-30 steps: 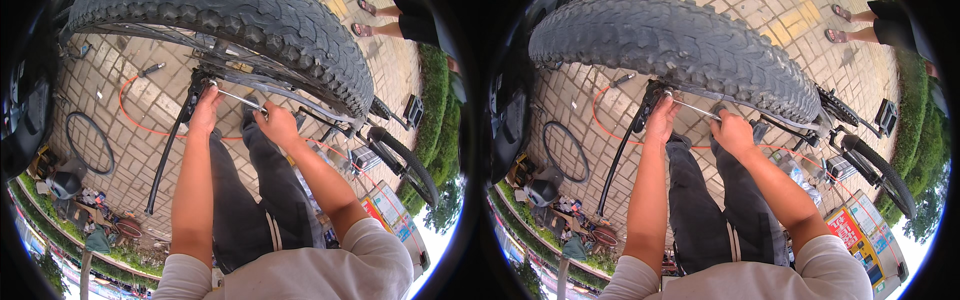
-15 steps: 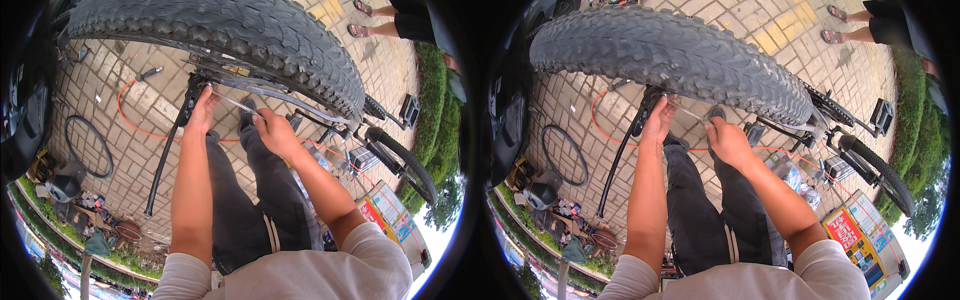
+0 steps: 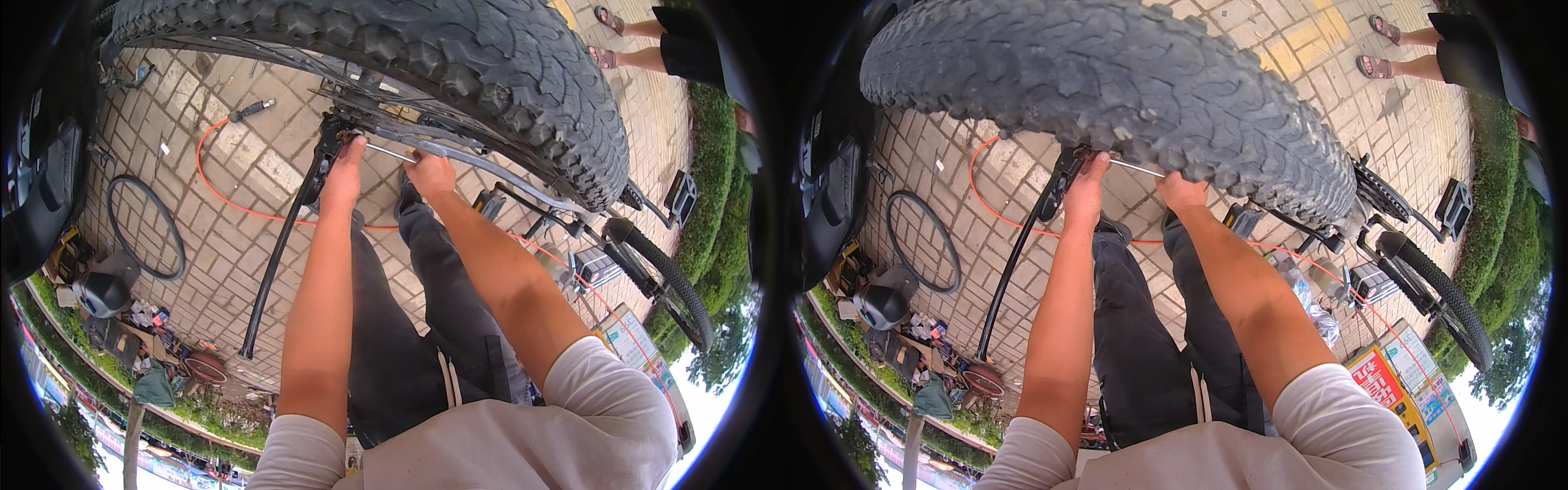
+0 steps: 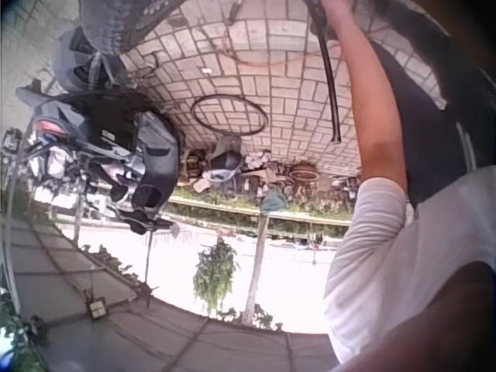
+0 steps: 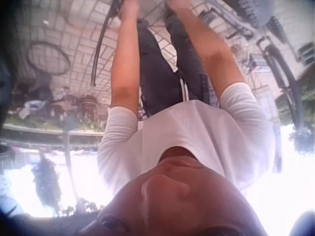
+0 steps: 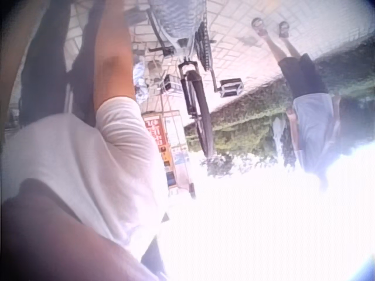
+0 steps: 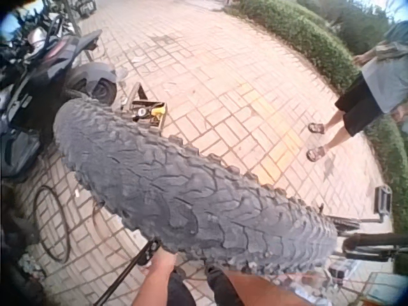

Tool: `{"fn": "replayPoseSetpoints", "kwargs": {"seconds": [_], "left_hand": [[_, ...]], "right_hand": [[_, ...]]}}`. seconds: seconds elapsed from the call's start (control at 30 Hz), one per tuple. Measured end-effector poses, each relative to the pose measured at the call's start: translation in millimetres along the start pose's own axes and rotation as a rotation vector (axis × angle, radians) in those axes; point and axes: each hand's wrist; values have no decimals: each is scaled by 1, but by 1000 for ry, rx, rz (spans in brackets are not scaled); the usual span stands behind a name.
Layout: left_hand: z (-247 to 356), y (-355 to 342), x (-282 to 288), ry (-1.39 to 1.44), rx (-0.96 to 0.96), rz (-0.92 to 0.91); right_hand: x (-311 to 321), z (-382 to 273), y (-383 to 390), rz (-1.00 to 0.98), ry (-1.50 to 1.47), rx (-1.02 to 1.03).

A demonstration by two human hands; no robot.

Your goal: The person inflates a bicycle tire using a floor pump, then installs the rear wheel onto the bicycle frame. They align the chain, tighten the axle nuts with a wrench, and adjust the brake cable. The bicycle is finally set upright.

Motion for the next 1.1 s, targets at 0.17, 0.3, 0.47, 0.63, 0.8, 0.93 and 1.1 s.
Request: {"fn": "replayPoseSetpoints", "kwargs": {"seconds": [0.17, 0.3, 0.47, 0.63, 0.8, 0.93, 1.1], "left_hand": [[-10, -10, 7, -243, -153, 10], [-30, -7, 18, -210, 26, 87], [-10, 7, 10, 265, 98, -9], [-5, 5, 13, 534, 98, -194], [-2, 2, 13, 715, 163, -249], [-6, -2, 12, 691, 168, -227], [-3, -5, 11, 564, 160, -212]], "right_hand": [[-28, -6, -27, 7, -27, 178], [-6, 2, -9, -70, -18, 253], [44, -7, 40, -72, -54, 259], [137, -45, 93, -126, -94, 261], [167, -64, 108, -34, -283, 374], [141, -38, 94, -137, -150, 294], [137, -39, 93, -85, -117, 308]]}}
Point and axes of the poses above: each hand's wrist, its own y-axis away from the middle knuckle, its own x-axis out of the back of the hand, z = x × y, and after that the axes turned 1 degree about z, right-handed
